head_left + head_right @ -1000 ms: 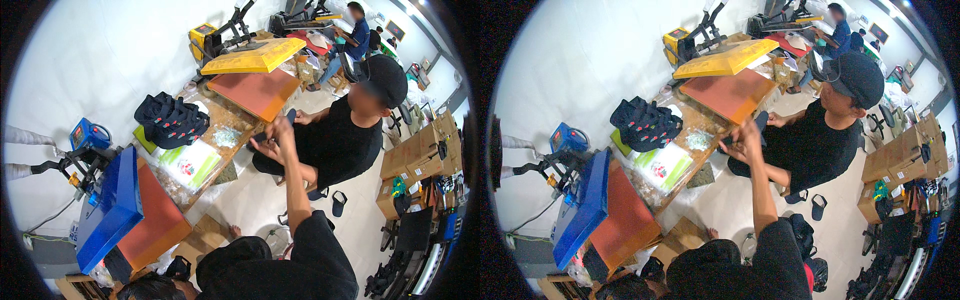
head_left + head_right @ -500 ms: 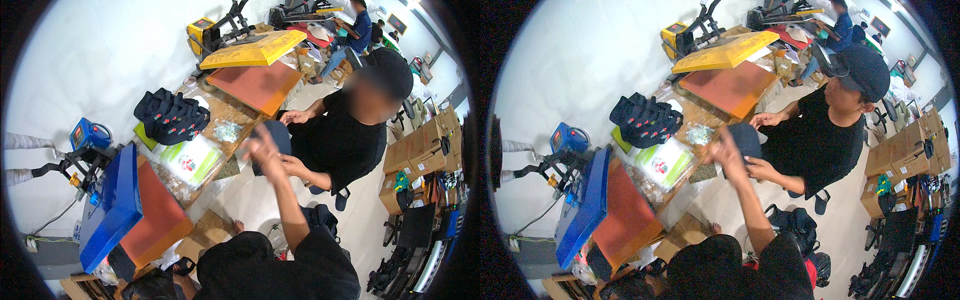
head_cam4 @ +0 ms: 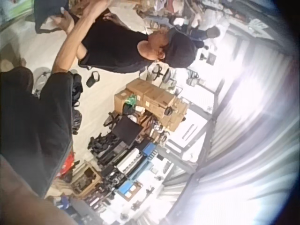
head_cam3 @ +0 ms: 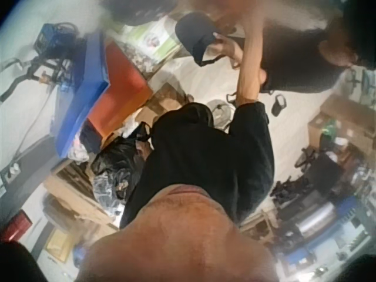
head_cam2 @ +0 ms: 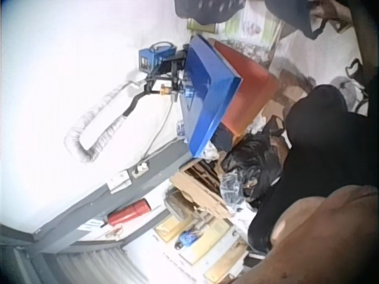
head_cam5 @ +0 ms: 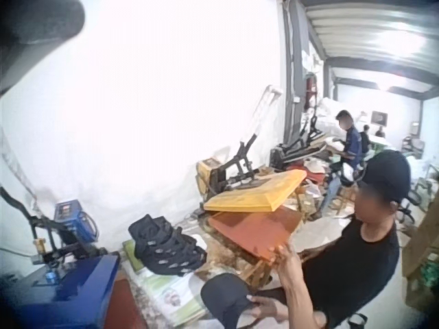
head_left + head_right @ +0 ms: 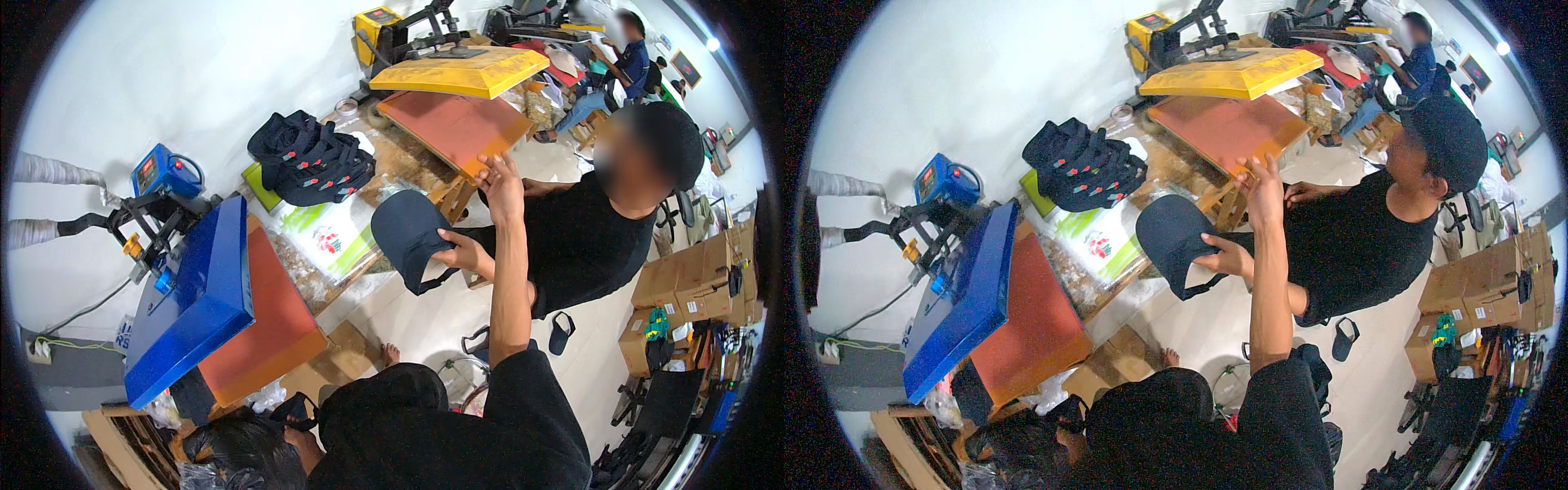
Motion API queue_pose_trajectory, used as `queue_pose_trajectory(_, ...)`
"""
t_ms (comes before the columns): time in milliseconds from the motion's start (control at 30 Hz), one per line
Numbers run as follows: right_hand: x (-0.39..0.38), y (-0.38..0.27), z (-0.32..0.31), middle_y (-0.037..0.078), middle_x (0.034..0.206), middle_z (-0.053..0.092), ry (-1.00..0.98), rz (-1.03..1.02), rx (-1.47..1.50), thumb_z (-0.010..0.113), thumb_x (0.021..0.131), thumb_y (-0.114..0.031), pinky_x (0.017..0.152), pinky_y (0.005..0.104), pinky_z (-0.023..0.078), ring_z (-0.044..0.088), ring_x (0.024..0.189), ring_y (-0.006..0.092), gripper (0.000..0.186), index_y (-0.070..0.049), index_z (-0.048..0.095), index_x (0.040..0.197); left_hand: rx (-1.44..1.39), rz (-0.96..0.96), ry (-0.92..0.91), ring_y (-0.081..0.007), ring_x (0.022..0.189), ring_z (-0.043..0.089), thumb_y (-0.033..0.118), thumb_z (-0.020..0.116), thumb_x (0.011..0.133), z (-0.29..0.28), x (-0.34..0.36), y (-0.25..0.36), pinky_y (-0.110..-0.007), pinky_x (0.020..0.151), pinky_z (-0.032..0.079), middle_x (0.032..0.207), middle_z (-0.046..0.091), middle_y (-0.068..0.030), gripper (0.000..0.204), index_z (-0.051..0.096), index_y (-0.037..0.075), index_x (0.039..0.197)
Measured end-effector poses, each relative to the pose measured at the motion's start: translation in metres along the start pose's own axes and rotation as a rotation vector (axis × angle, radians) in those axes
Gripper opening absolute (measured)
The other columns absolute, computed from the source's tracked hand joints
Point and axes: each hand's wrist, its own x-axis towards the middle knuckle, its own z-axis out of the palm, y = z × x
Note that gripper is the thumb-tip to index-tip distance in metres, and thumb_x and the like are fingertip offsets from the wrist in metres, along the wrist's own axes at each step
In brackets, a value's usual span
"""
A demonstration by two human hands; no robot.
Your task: The person prepares hats for printing by arranging them on a table, applying patches or designs by hand, and then placing the hats into a heat-press machine to secure the design.
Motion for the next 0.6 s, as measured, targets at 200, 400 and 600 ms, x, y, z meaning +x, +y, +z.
queue_pose_trajectory(200, -0.006, -0.022, 0.019, 0.018, 0.122, 0.058, 0.826, -0.433, -0.052, 0.069, 0.088, -0.043, 0.094, 0.0340, 0.048, 0.060, 0.108, 0.0237, 0.069, 0.004, 0.048, 0.133, -0.114, -0.103, 0.001, -0.0229, 0.088, 0.063, 0.021, 0.034, 0.105, 0.004, 0.002, 0.001, -0.037, 0.085, 0.053, 0.104, 0.068, -0.0111, 0.037, 0.064, -0.001, 0.109)
queue_pose_trajectory(400, 0.015, -0.043, -0.007, 0.014, 0.122, 0.064, 0.862, 0.007, -0.022, 0.074, 0.084, -0.047, 0.093, 0.0329, 0.048, 0.062, 0.106, 0.0253, 0.075, 0.003, 0.052, 0.135, -0.383, -0.199, -0.136, -0.0210, 0.083, 0.061, 0.022, 0.037, 0.104, 0.008, -0.001, 0.011, -0.035, 0.081, 0.050, 0.099, 0.067, -0.0091, 0.033, 0.063, 0.003, 0.107)
queue_pose_trajectory(600, 0.033, -0.026, -0.013, 0.007, 0.104, 0.071, 0.547, -0.027, -0.161, 0.080, 0.080, -0.035, 0.089, 0.0267, 0.047, 0.063, 0.097, 0.0172, 0.052, -0.001, 0.068, 0.119, -0.321, -0.264, -0.096, -0.0144, 0.063, 0.050, 0.021, 0.039, 0.105, 0.003, -0.004, 0.013, -0.030, 0.060, 0.046, 0.087, 0.064, -0.0045, 0.025, 0.057, 0.006, 0.111)
